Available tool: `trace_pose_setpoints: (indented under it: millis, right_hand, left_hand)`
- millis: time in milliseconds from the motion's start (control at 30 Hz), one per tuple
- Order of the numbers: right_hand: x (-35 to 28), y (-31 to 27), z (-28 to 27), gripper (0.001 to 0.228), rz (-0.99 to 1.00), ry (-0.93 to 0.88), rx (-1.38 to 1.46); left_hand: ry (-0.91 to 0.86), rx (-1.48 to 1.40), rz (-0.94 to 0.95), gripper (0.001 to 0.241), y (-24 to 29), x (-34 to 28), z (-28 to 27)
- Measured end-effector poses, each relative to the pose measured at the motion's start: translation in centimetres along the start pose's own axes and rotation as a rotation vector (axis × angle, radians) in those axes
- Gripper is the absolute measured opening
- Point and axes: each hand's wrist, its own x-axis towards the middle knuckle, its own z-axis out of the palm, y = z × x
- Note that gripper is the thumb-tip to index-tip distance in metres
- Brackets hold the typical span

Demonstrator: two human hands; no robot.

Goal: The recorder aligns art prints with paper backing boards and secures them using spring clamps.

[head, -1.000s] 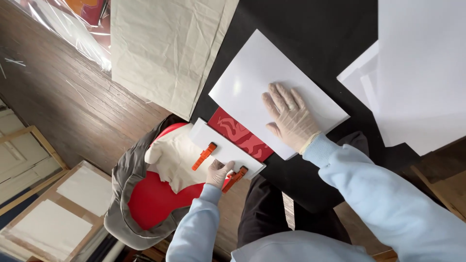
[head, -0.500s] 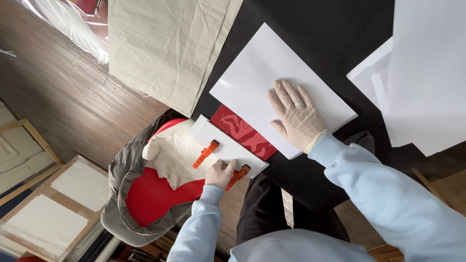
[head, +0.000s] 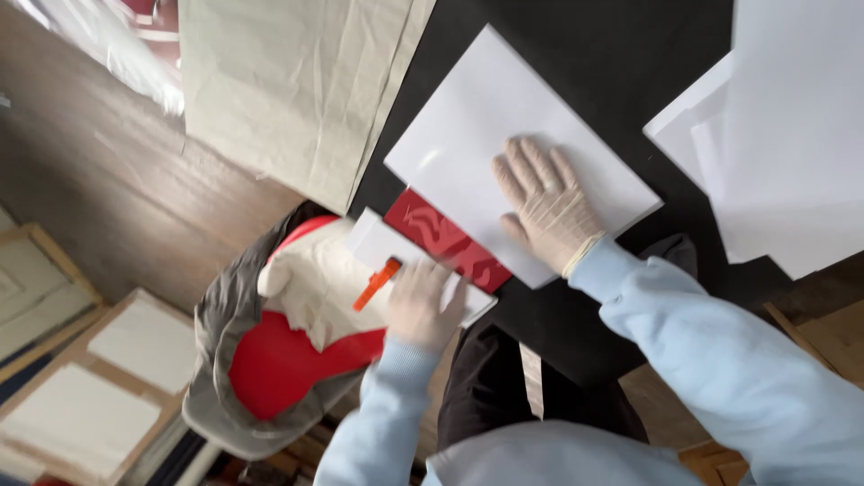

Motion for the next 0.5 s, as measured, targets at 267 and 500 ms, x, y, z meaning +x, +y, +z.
trace_pose_setpoints:
  millis: [267,500]
  right_hand:
    - [0.3,-0.2,0.8,0.082,0.025,-0.012,0.002]
    - [-7.6,1.0,-0.6,0.062,0.185,0.347,0.308]
  left_hand:
    - [0.351,0.002,0.460,0.083,4.3,9.8,1.4]
    - [0.275,0.042,0.485,0.084,5.0,9.8,-0.1]
